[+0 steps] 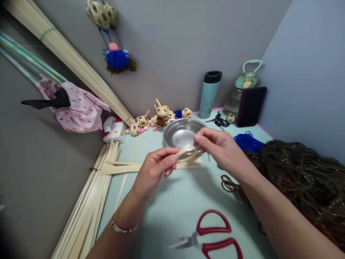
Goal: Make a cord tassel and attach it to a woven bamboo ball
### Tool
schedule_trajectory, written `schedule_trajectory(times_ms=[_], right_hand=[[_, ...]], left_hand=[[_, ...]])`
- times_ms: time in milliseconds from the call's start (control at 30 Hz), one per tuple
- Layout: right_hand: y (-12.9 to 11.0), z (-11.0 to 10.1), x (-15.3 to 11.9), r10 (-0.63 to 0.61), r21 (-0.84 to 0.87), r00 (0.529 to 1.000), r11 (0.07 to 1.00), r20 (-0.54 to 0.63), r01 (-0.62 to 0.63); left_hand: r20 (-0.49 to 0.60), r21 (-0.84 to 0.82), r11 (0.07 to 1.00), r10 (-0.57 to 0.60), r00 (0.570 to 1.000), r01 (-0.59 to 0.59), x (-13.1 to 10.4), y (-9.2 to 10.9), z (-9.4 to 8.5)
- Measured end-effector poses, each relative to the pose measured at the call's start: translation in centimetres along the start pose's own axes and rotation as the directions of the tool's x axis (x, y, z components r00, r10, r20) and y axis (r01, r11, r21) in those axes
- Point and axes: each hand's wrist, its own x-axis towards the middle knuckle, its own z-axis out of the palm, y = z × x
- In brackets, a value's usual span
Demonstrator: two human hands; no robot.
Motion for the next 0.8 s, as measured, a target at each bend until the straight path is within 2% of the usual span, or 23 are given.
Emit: schedule_trajectory(times_ms=[33, 100, 167, 267, 333, 400, 567, 667, 800], right_hand=[[-0.5, 0.2, -0.3, -0.055, -0.069, 0.991, 0.997, -0.120, 0.047], [-1.5, 0.6, -1.0, -0.181, -0.188, 0.934, 0.974, -0.309, 0.127], [-2.3, 1.3, -1.8, -0.277, -0.261, 0.896, 0.946, -0.348, 0.191], [-2.3, 2.7, -2.6, -0.316, -0.295, 0.924, 0.923, -0.215, 0.247], [-1.9, 3.6, -2.8, -0.276, -0.284, 0.955, 0.929, -0.112, 0.235], [-1.6, 4.1, -2.7, -0.227, -0.245, 0.971, 0.948, -0.074, 0.203], [-2.8, 3.8, -2.7, -0.112, -0.092, 0.992, 0.989, 0.063, 0.117], [-3.6, 3.4, -3.0, -0.111, -0.088, 0.990, 0.989, 0.082, 0.118], [-3.4, 3.4, -3.0, -0.045, -0.092, 0.993, 0.994, 0.113, 0.055]], left_hand=[[-0.045, -0.053, 0.999, -0.004, 0.999, 0.002, 0.2, -0.2, -0.2], [-0.122, -0.152, 0.988, -0.029, 0.992, 0.010, 0.4, -0.3, -0.4], [-0.160, -0.228, 0.974, -0.052, 0.986, 0.015, 0.5, -0.4, -0.4], [-0.167, -0.288, 0.958, -0.053, 0.985, 0.003, 0.5, -0.4, -0.1], [-0.156, -0.303, 0.953, -0.057, 0.986, 0.007, 0.5, -0.6, 0.2], [-0.148, -0.310, 0.950, -0.065, 0.987, 0.016, 0.5, -0.8, 0.5], [-0.143, -0.264, 0.964, -0.062, 0.988, 0.023, 0.6, -1.1, 0.4], [-0.153, -0.230, 0.973, -0.057, 0.986, 0.021, 0.6, -1.1, 0.2], [-0.149, -0.232, 0.973, -0.047, 0.988, 0.011, 0.5, -1.1, 0.5]])
